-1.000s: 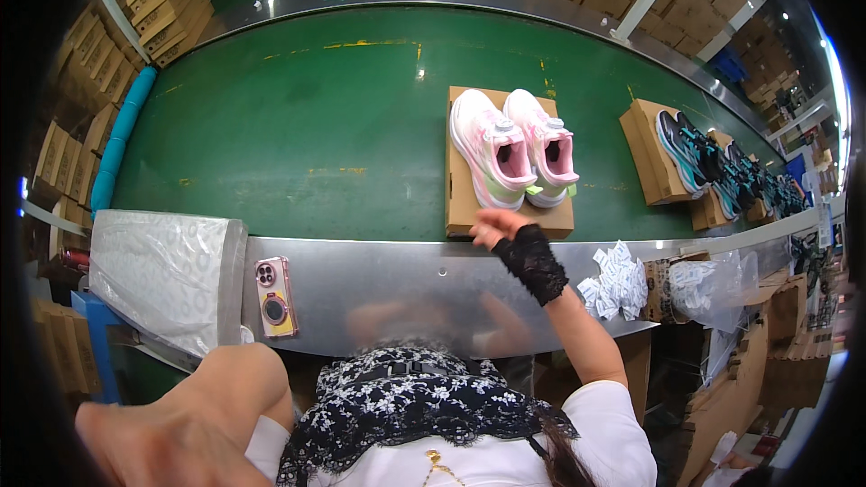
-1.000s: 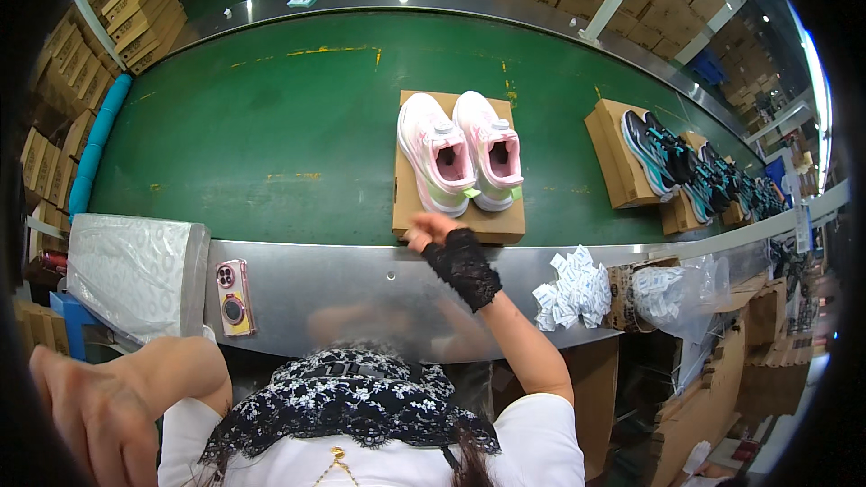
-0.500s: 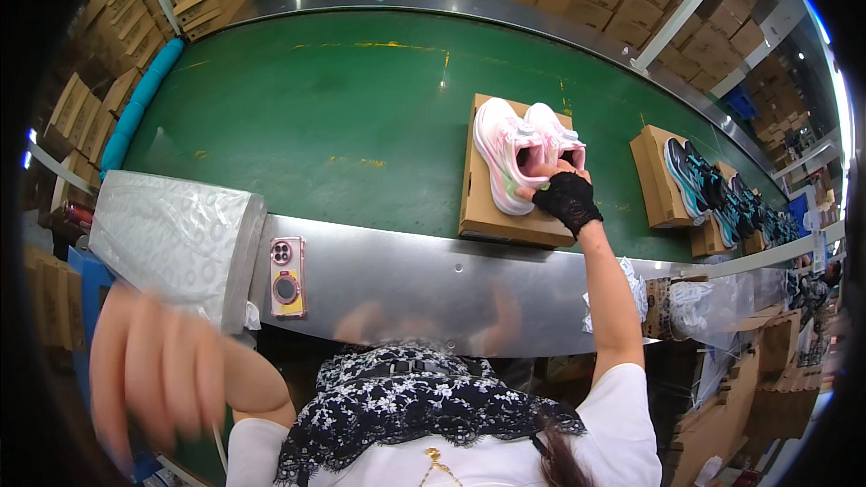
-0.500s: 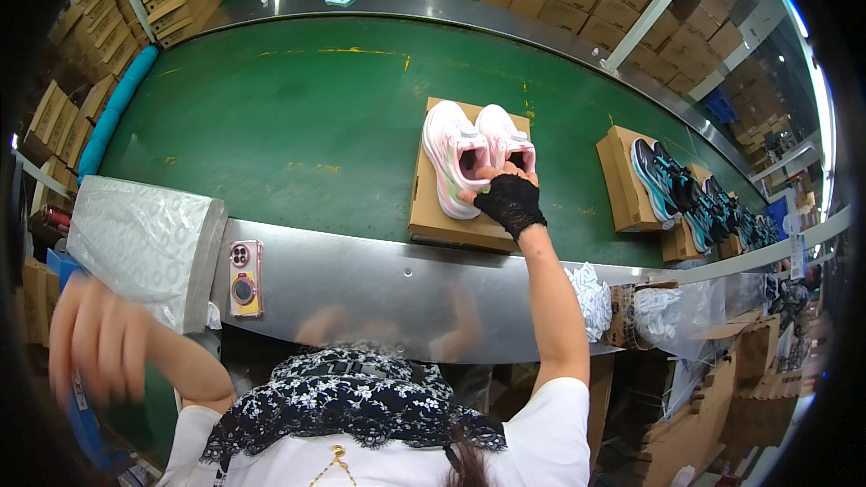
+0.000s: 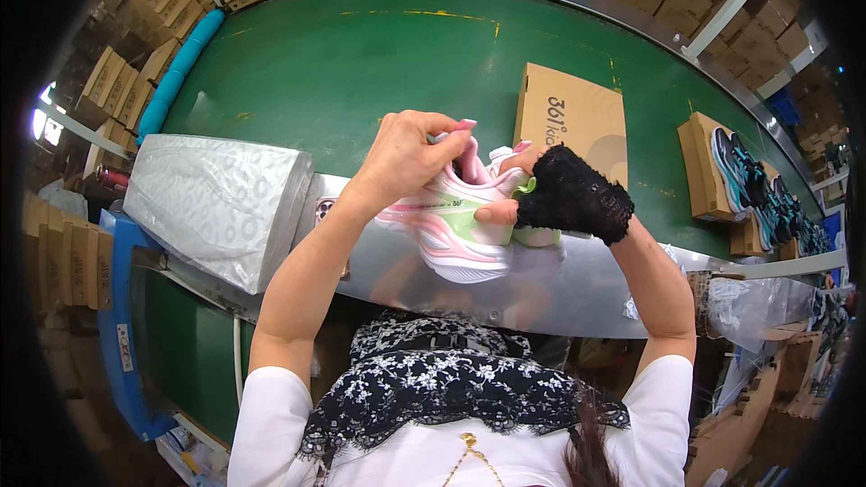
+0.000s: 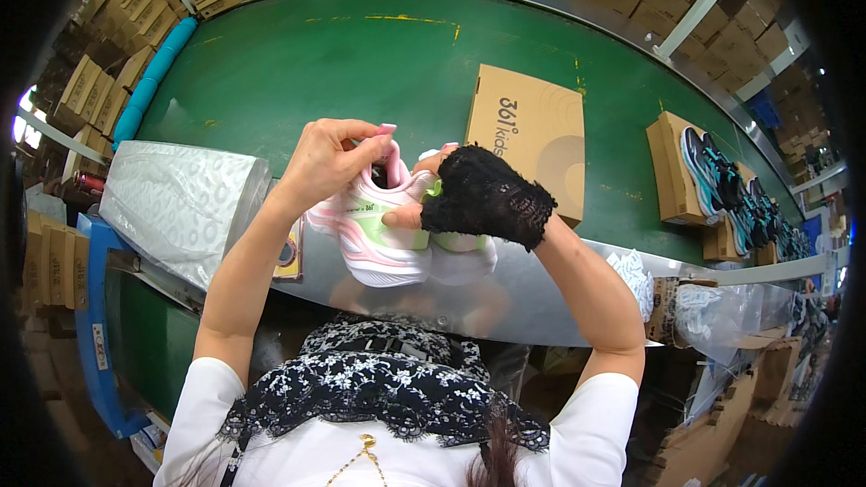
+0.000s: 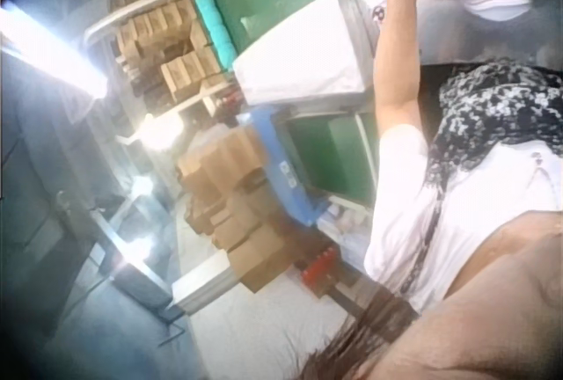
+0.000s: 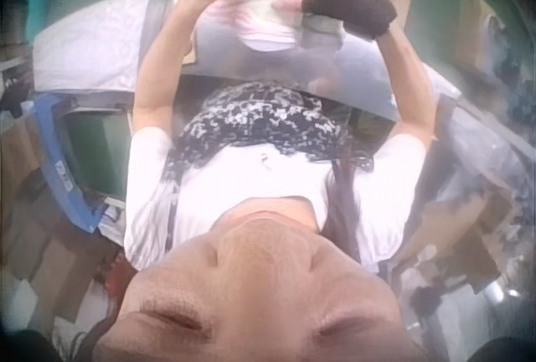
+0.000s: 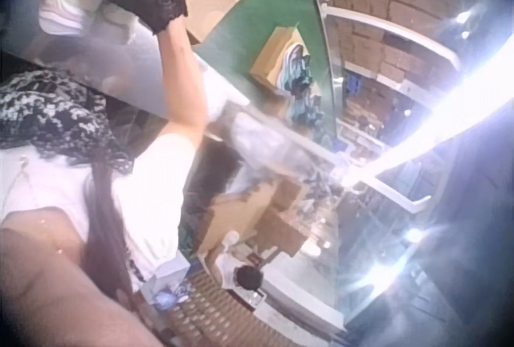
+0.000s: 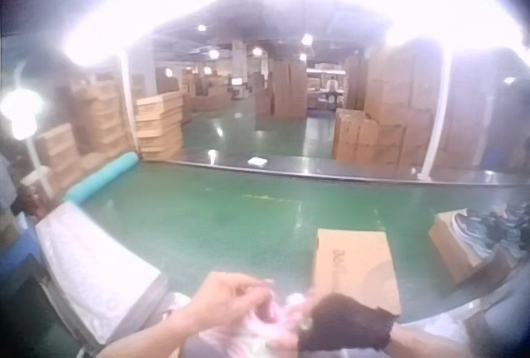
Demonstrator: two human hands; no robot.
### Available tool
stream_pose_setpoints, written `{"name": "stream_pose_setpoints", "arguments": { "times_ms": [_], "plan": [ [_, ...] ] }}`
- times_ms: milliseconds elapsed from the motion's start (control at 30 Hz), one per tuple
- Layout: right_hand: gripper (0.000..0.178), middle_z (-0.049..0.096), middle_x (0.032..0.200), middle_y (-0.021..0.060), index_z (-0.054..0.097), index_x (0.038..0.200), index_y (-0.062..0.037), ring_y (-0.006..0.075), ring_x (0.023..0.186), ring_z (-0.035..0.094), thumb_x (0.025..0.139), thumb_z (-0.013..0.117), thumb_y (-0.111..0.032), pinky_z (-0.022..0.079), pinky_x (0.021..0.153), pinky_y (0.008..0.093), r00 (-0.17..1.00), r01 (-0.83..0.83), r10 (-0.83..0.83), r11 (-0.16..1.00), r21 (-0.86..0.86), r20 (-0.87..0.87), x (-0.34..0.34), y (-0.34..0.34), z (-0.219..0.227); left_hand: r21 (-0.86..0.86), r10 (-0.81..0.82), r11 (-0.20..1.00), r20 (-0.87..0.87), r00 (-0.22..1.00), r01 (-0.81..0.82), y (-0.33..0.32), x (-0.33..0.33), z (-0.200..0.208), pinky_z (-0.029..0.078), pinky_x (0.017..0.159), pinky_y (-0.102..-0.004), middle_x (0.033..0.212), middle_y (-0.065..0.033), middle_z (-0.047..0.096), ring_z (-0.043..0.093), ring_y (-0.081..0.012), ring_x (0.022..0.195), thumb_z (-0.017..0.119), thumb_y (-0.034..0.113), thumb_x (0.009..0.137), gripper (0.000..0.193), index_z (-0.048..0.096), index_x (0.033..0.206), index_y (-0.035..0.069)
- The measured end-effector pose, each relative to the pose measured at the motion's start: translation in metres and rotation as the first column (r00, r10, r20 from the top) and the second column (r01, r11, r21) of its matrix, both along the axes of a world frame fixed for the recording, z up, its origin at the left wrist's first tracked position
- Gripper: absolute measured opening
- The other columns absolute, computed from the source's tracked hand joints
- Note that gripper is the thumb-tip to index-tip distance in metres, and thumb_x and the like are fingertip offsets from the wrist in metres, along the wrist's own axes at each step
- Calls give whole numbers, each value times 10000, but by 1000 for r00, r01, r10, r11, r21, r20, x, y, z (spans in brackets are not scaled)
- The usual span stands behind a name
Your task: The person places pairs of shoes into boxes, wraps them in paper, and closes the boxes before setting them on a conveyor belt.
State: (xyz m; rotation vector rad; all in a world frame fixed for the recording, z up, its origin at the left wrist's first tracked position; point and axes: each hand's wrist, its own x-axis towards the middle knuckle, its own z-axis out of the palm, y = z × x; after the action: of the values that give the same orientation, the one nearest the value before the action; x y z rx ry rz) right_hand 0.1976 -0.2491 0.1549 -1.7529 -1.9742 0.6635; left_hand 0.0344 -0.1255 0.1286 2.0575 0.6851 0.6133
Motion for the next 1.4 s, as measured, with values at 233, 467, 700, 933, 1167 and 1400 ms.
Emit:
{"name": "stream_pose_setpoints", "arguments": {
  "times_ms": [233,467,700,933,1167,1400],
  "plan": [
    [427,561,696,109,590,738,-58,274,648,565,593,679,-449,455,608,369,933,-264,225,958,109,281,-27,-9,-83,-134,9,991,-126,992,-26,3,-39,-50,437,614,-205,781,-69,629,545,-71,700,626,186,771,256,617,918,-23],
    [329,562,797,113,616,749,-117,289,806,550,627,666,-418,380,817,411,978,-135,161,973,185,-133,-27,-24,-183,178,-100,973,-240,966,145,-17,-33,-145,363,913,-387,1166,-237,474,451,-359,1093,594,326,786,456,528,1082,-15],
    [517,454,1193,205,501,1109,-61,352,1152,391,634,634,-216,269,875,597,668,406,-656,718,566,352,57,-8,-234,180,-157,962,-256,954,207,-7,23,-127,408,846,-371,1002,-236,567,540,-360,943,551,356,811,451,569,987,-59],
    [671,462,1177,199,421,1185,-5,322,1124,432,622,661,-278,354,889,399,742,597,-585,354,720,-327,51,-24,-140,152,-254,942,-262,931,300,3,75,-141,257,991,-389,1063,-193,557,445,-370,1071,296,399,909,534,569,984,-54],
    [548,597,790,111,454,1096,39,237,796,602,805,547,-416,457,724,291,-345,938,-512,-173,-300,-786,142,-150,-198,467,37,820,-622,782,332,28,57,-166,321,851,-526,953,-108,600,512,-304,977,400,397,873,458,644,771,24],
    [253,508,1019,189,513,1007,-39,339,687,578,805,494,-190,479,600,404,-174,921,-919,-24,388,354,83,-189,-309,371,-121,911,-172,978,178,54,20,-167,430,774,-363,950,-191,588,561,-320,869,525,160,835,207,595,877,-30]
  ]
}}
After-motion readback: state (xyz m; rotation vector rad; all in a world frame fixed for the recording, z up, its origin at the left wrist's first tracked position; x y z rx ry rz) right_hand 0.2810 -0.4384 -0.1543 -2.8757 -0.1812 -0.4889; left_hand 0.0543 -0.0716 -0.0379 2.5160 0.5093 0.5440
